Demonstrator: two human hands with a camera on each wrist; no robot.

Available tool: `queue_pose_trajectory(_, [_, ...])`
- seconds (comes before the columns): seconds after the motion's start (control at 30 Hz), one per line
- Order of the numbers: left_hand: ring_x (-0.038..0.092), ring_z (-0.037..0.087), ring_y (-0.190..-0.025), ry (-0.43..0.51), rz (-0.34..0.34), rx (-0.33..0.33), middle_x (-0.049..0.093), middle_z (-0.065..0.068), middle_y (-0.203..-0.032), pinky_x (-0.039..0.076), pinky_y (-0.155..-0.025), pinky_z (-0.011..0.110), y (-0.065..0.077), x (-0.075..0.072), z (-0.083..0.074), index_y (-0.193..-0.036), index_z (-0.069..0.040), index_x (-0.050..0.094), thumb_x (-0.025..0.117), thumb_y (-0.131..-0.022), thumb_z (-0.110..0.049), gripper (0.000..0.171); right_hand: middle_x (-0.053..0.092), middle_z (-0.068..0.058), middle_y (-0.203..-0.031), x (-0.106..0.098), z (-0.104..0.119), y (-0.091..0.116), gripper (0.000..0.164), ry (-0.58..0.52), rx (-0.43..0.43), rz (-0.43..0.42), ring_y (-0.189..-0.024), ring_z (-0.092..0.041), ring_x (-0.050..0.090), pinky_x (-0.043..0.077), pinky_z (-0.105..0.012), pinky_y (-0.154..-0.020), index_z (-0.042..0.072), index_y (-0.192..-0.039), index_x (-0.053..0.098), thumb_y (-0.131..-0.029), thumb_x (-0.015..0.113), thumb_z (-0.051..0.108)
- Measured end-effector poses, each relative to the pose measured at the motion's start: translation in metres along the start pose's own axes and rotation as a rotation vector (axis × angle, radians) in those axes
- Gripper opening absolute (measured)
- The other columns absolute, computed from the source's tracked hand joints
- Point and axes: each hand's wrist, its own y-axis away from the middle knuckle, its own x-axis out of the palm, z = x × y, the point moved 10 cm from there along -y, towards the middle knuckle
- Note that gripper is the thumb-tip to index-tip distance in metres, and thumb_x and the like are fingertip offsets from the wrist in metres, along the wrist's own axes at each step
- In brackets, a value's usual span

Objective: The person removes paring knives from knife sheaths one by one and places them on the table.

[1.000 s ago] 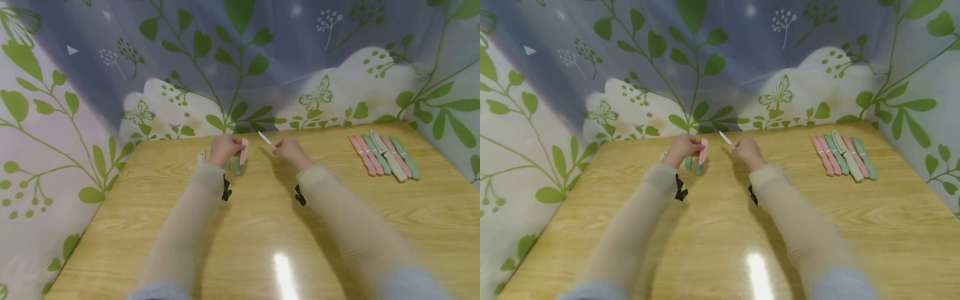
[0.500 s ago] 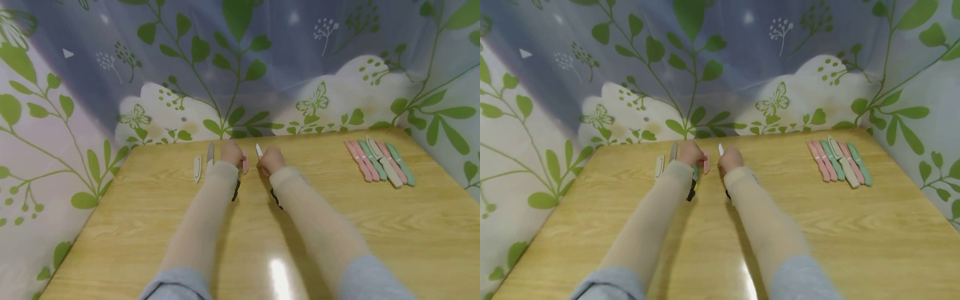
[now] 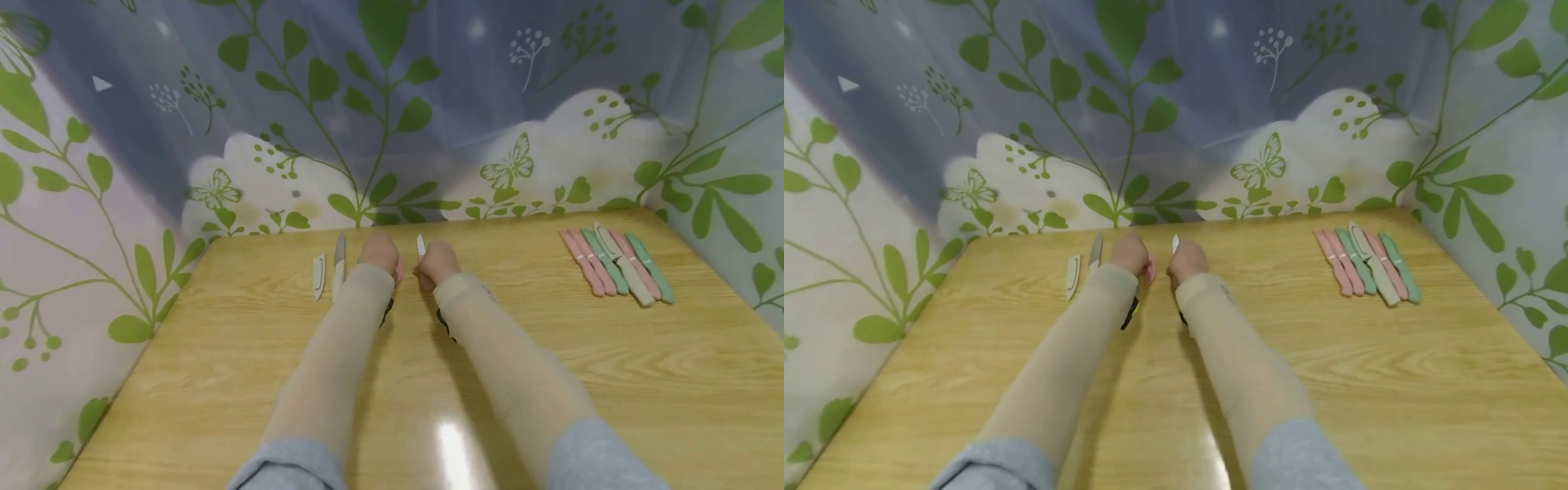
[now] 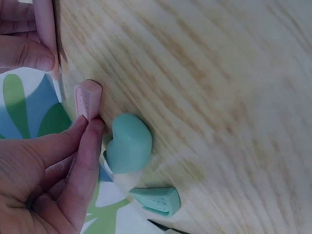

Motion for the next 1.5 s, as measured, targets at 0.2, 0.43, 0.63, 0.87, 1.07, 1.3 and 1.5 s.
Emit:
queue_pose_trajectory(0.2, [0.067, 0.024, -0.091, -0.079, -0.029, -0.004, 0.07, 0.014, -0.102, 0.055, -0.08, 0.031, 0.0, -0.005, -0.005, -0.087, -0.002, 0.07, 0.047, -0.095, -0.004, 0.024, 0.05, 0.003, -0.04, 0.0, 0.0, 0.001, 0.034, -0.091, -0.011, 0.055, -0.044, -0.011, 0.053, 0.05, -0.024, -0.062, 0.006, -0.05, 0.061, -0.083, 0.069, 0.002])
queue_pose_trajectory(0.43, [0.065, 0.026, -0.098, -0.118, 0.007, -0.038, 0.067, 0.014, -0.113, 0.057, -0.079, 0.035, 0.003, -0.002, -0.005, -0.096, -0.003, 0.069, 0.055, -0.091, 0.0, 0.015, 0.058, -0.002, -0.048, -0.001, 0.001, 0.005, 0.018, -0.151, -0.013, 0.054, -0.053, -0.015, 0.057, 0.053, -0.032, -0.082, -0.003, -0.063, 0.069, -0.081, 0.07, 0.0])
queue_pose_trajectory(0.63, [0.067, 0.024, -0.081, -0.066, 0.007, -0.021, 0.07, 0.012, -0.097, 0.057, -0.066, 0.031, 0.003, 0.001, 0.0, -0.088, -0.003, 0.068, 0.055, -0.091, 0.0, 0.013, 0.059, -0.003, -0.049, 0.004, -0.001, 0.006, 0.014, -0.163, -0.007, 0.053, -0.051, -0.014, 0.056, 0.052, -0.028, -0.072, -0.005, -0.069, 0.07, -0.081, 0.07, 0.0])
queue_pose_trajectory(0.87, [0.065, 0.024, -0.097, -0.194, -0.001, -0.015, 0.068, 0.011, -0.108, 0.057, -0.071, 0.033, 0.008, -0.002, -0.007, -0.093, -0.003, 0.067, 0.066, -0.081, 0.002, 0.014, 0.069, -0.011, -0.064, -0.002, 0.001, 0.01, 0.017, -0.124, -0.005, 0.033, -0.062, -0.017, 0.061, 0.052, -0.033, -0.087, -0.005, -0.071, 0.071, -0.084, 0.071, 0.006])
queue_pose_trajectory(1.07, [0.066, 0.026, -0.095, -0.154, 0.001, 0.016, 0.07, 0.012, -0.102, 0.057, -0.073, 0.033, 0.005, 0.001, -0.004, -0.087, -0.003, 0.071, 0.057, -0.09, -0.001, 0.014, 0.069, -0.021, -0.099, -0.006, -0.003, 0.015, 0.031, -0.082, -0.007, 0.027, -0.087, -0.027, 0.062, 0.05, -0.036, -0.089, -0.01, -0.102, 0.063, -0.09, 0.068, 0.017])
queue_pose_trajectory(1.3, [0.061, 0.029, -0.109, -0.192, -0.007, 0.057, 0.066, 0.016, -0.115, 0.052, -0.091, 0.035, 0.0, 0.003, -0.004, -0.097, -0.001, 0.068, 0.051, -0.096, -0.003, 0.017, 0.041, -0.034, -0.134, -0.039, -0.033, 0.016, 0.067, 0.068, 0.031, -0.066, -0.125, -0.047, 0.041, 0.038, -0.049, -0.105, -0.012, -0.135, 0.036, -0.095, 0.063, 0.034])
queue_pose_trajectory(1.5, [0.061, 0.029, -0.112, -0.191, -0.008, 0.056, 0.065, 0.016, -0.118, 0.051, -0.094, 0.035, 0.001, 0.002, -0.008, -0.102, 0.0, 0.066, 0.048, -0.098, -0.004, 0.019, 0.029, -0.038, -0.14, -0.071, -0.079, 0.023, 0.07, 0.193, 0.098, -0.085, -0.131, -0.053, 0.028, 0.031, -0.06, -0.106, -0.014, -0.138, 0.032, -0.098, 0.056, 0.038])
